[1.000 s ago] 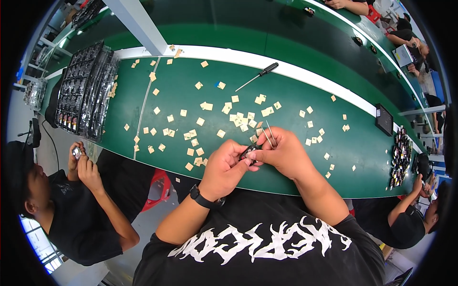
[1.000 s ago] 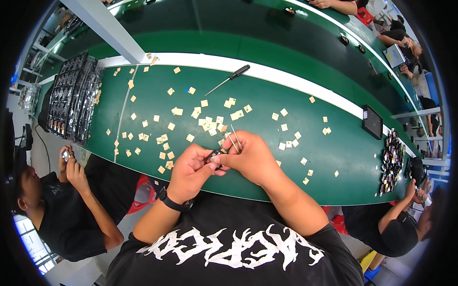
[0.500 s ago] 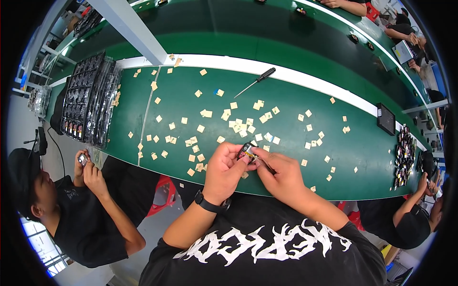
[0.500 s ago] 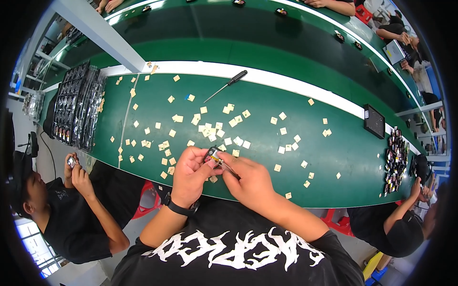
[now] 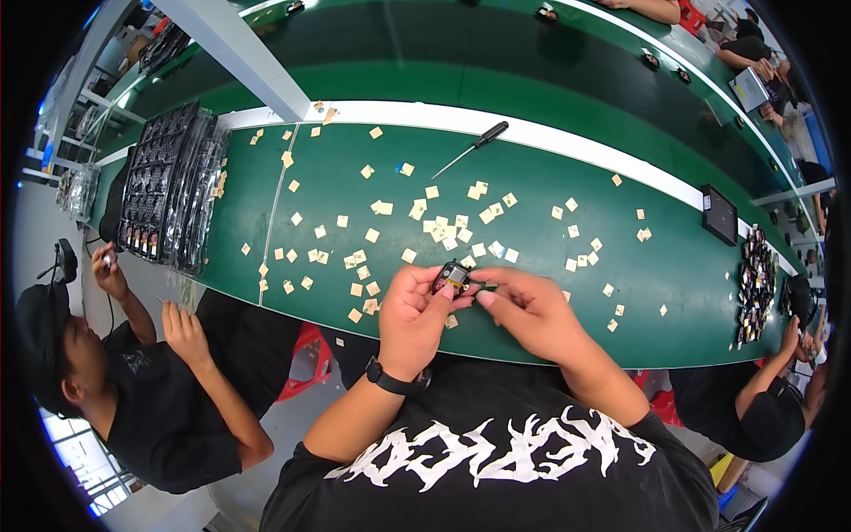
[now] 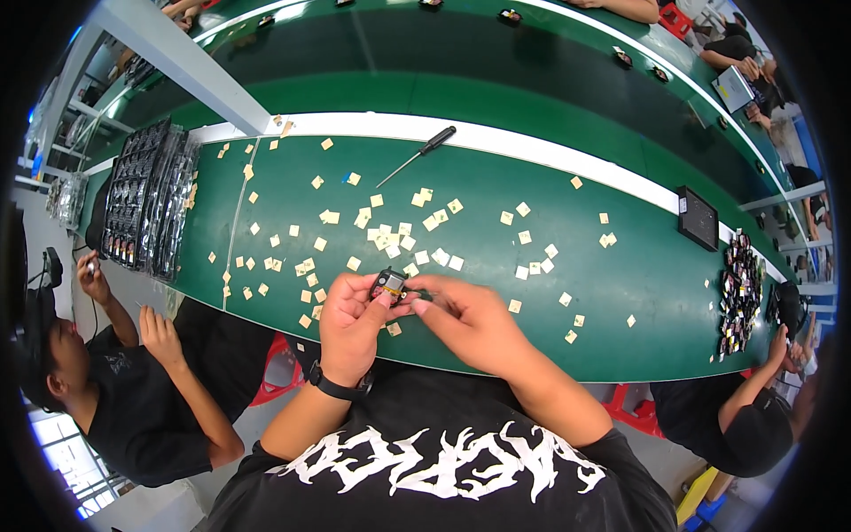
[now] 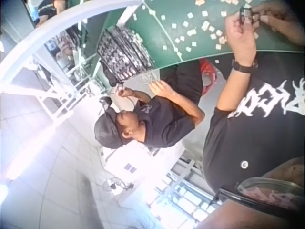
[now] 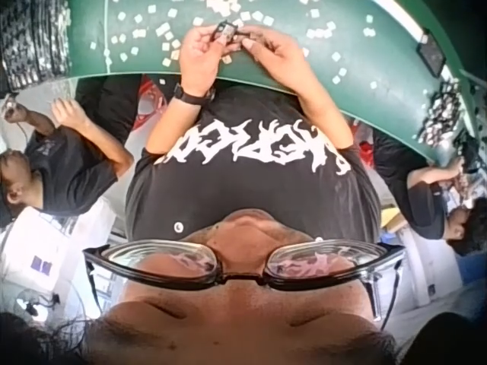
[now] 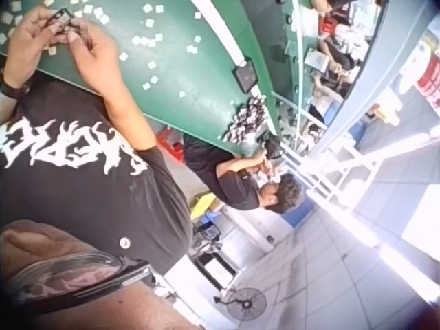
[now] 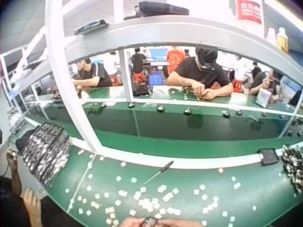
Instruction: The recorder is assembling small electronic components or containers at a factory workbench, applying labels or small parts.
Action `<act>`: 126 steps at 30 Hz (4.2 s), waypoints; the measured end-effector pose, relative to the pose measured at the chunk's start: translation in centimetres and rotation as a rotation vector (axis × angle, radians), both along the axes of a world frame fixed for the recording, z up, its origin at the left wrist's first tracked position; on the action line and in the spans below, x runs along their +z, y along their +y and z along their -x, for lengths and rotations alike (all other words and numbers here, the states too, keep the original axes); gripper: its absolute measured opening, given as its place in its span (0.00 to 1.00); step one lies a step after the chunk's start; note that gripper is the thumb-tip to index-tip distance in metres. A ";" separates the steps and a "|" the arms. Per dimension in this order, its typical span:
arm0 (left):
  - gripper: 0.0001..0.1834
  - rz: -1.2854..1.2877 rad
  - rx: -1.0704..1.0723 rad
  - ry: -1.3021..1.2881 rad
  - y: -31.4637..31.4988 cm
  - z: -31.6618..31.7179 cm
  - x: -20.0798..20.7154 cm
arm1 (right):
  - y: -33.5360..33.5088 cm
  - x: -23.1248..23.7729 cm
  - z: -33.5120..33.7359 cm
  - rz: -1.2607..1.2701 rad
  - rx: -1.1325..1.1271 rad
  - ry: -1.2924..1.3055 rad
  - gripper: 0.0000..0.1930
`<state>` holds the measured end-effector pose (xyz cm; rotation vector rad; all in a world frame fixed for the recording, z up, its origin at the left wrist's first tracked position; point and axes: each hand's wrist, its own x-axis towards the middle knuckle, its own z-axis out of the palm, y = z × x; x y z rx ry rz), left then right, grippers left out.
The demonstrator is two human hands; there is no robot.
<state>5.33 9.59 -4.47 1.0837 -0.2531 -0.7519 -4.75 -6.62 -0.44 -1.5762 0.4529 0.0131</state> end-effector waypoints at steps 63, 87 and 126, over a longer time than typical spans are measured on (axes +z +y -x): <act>0.26 0.028 -0.573 0.440 -3.6 0.8 2.5 | -4.1 -0.5 5.3 1.362 -0.012 -0.659 0.17; 0.18 -0.291 -0.335 -0.276 -0.9 -0.6 1.7 | 0.8 2.0 4.3 -0.334 -0.099 0.163 0.08; 0.17 -0.136 -0.304 -0.285 -0.5 -0.3 0.1 | 0.2 1.3 1.0 -0.444 -0.119 0.171 0.09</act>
